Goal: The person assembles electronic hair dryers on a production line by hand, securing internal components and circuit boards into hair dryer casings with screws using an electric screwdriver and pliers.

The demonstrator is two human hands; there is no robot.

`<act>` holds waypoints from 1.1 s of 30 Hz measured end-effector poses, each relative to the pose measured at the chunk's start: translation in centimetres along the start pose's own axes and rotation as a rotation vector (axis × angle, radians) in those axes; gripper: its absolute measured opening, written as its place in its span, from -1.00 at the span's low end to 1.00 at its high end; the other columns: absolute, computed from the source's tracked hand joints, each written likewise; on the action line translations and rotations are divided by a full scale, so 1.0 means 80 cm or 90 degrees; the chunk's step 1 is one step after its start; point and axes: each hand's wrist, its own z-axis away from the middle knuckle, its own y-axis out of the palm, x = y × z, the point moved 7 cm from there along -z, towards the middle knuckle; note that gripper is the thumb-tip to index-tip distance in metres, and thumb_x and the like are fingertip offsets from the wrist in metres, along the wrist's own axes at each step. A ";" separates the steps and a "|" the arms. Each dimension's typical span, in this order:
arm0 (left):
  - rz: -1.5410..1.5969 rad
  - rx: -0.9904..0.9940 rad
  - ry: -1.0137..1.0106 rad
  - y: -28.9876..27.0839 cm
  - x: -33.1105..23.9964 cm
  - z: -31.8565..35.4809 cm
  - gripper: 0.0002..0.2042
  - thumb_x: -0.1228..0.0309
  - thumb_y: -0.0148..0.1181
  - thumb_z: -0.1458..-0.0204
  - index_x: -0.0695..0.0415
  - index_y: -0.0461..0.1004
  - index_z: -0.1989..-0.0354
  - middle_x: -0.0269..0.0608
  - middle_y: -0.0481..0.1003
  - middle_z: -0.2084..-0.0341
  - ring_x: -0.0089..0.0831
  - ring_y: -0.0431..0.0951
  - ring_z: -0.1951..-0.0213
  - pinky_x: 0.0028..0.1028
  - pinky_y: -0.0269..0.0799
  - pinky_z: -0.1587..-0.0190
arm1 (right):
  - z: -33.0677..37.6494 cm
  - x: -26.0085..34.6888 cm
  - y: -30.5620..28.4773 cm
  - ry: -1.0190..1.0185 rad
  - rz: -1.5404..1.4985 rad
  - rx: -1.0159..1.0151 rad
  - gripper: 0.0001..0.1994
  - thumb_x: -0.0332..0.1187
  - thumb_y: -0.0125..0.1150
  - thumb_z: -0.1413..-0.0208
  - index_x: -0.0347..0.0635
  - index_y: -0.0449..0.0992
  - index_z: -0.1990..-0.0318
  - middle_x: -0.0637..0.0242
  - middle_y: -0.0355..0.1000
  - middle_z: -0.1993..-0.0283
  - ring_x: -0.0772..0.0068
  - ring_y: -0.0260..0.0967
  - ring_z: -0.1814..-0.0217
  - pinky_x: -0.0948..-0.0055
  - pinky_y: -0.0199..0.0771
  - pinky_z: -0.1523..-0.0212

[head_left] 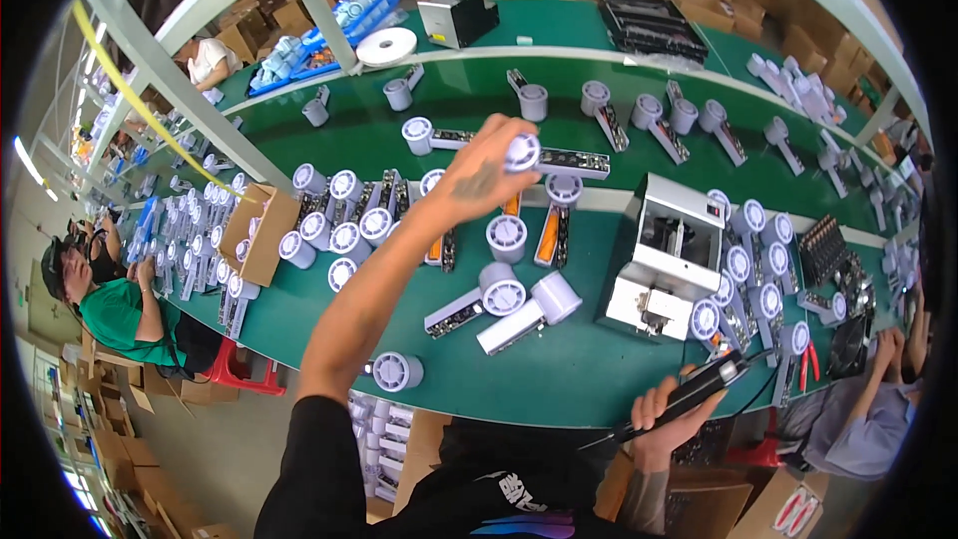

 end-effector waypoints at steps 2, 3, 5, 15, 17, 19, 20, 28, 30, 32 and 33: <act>-0.009 0.021 -0.014 0.035 0.067 -0.043 -0.49 0.37 0.41 0.10 0.15 0.36 -0.05 0.01 0.38 0.09 -0.01 0.44 0.01 -0.24 0.37 -0.07 | 0.002 -0.016 -0.024 -0.006 0.045 -0.021 -0.34 0.40 -0.38 -0.26 -0.01 0.30 -0.02 0.39 0.05 0.70 0.45 -0.01 0.83 0.42 0.05 0.81; -0.011 0.025 -0.040 0.054 0.097 -0.056 -0.48 0.36 0.42 0.11 0.14 0.37 -0.04 0.02 0.39 0.08 0.00 0.44 -0.01 -0.23 0.37 -0.09 | 0.004 -0.018 -0.031 -0.007 0.039 -0.005 -0.34 0.40 -0.40 -0.26 0.02 0.29 -0.05 0.39 0.06 0.69 0.45 -0.02 0.83 0.42 0.06 0.81; -0.062 0.024 -0.020 0.084 0.133 -0.077 -0.47 0.34 0.43 0.12 0.13 0.37 -0.05 0.03 0.39 0.06 0.01 0.43 -0.07 -0.23 0.36 -0.14 | 0.010 -0.016 -0.022 -0.011 0.035 -0.067 -0.33 0.40 -0.41 -0.26 0.02 0.28 -0.05 0.39 0.06 0.68 0.45 -0.01 0.83 0.41 0.07 0.82; -0.205 0.153 -0.007 0.069 0.153 -0.081 -0.52 0.02 0.14 -0.17 0.10 0.43 -0.13 0.02 0.44 -0.01 0.00 0.47 -0.02 -0.19 0.38 -0.07 | -0.005 -0.022 -0.033 -0.009 0.087 -0.128 -0.31 0.41 -0.44 -0.26 0.01 0.25 -0.13 0.36 0.09 0.68 0.41 0.03 0.85 0.41 0.10 0.84; -0.141 0.043 -0.029 0.022 0.166 -0.079 -0.62 0.07 0.13 -0.18 0.09 0.53 0.02 -0.07 0.52 0.14 -0.05 0.53 0.08 -0.18 0.43 0.01 | -0.008 -0.026 -0.036 0.000 0.091 -0.074 -0.30 0.43 -0.41 -0.24 0.03 0.22 -0.13 0.33 0.11 0.67 0.38 0.05 0.82 0.38 0.15 0.80; -0.157 0.006 -0.025 0.004 0.178 -0.082 -0.74 0.20 0.12 -0.17 0.12 0.60 0.22 -0.14 0.58 0.32 -0.09 0.59 0.23 -0.20 0.50 0.16 | 0.001 -0.029 -0.045 0.062 0.096 -0.095 -0.15 0.59 -0.28 -0.03 -0.01 0.37 -0.05 0.24 0.31 0.52 0.31 0.20 0.69 0.35 0.30 0.63; -0.170 0.014 -0.050 -0.002 0.191 -0.083 -0.77 0.23 0.12 -0.16 0.11 0.60 0.24 -0.15 0.58 0.33 -0.10 0.59 0.23 -0.20 0.51 0.17 | 0.003 -0.026 -0.044 0.054 0.113 -0.105 -0.15 0.59 -0.28 -0.02 0.01 0.37 -0.06 0.24 0.31 0.53 0.31 0.20 0.69 0.35 0.29 0.65; -0.154 -0.039 -0.130 -0.060 0.309 -0.126 -0.85 0.42 0.18 -0.09 0.19 0.60 0.25 -0.05 0.62 0.33 -0.29 0.64 0.28 -0.38 0.51 0.21 | 0.008 -0.041 -0.074 0.073 0.152 -0.110 -0.23 0.56 -0.25 -0.07 0.07 0.36 -0.04 0.31 0.26 0.57 0.36 0.14 0.71 0.40 0.23 0.70; -0.066 -0.035 -0.128 -0.051 0.297 -0.137 -0.85 0.43 0.19 -0.09 0.21 0.59 0.23 -0.06 0.62 0.35 -0.32 0.64 0.26 -0.42 0.50 0.20 | 0.003 -0.023 -0.023 0.047 0.210 -0.156 -0.26 0.51 -0.22 -0.11 0.10 0.32 -0.11 0.34 0.21 0.57 0.40 0.09 0.72 0.43 0.20 0.69; 0.036 -0.011 -0.173 -0.038 0.272 -0.151 -0.80 0.46 0.15 -0.12 0.24 0.58 0.13 -0.08 0.62 0.34 -0.32 0.63 0.23 -0.42 0.50 0.14 | -0.002 -0.029 -0.017 0.053 0.188 -0.135 -0.30 0.47 -0.19 -0.14 0.12 0.29 -0.14 0.34 0.21 0.54 0.41 0.09 0.68 0.44 0.21 0.63; 0.046 -0.008 -0.166 -0.022 0.260 -0.158 -0.80 0.46 0.15 -0.12 0.24 0.58 0.13 -0.08 0.62 0.34 -0.32 0.63 0.23 -0.42 0.50 0.14 | -0.003 -0.030 -0.017 0.058 0.181 -0.124 -0.31 0.46 -0.18 -0.15 0.12 0.29 -0.14 0.35 0.21 0.53 0.42 0.09 0.66 0.44 0.22 0.61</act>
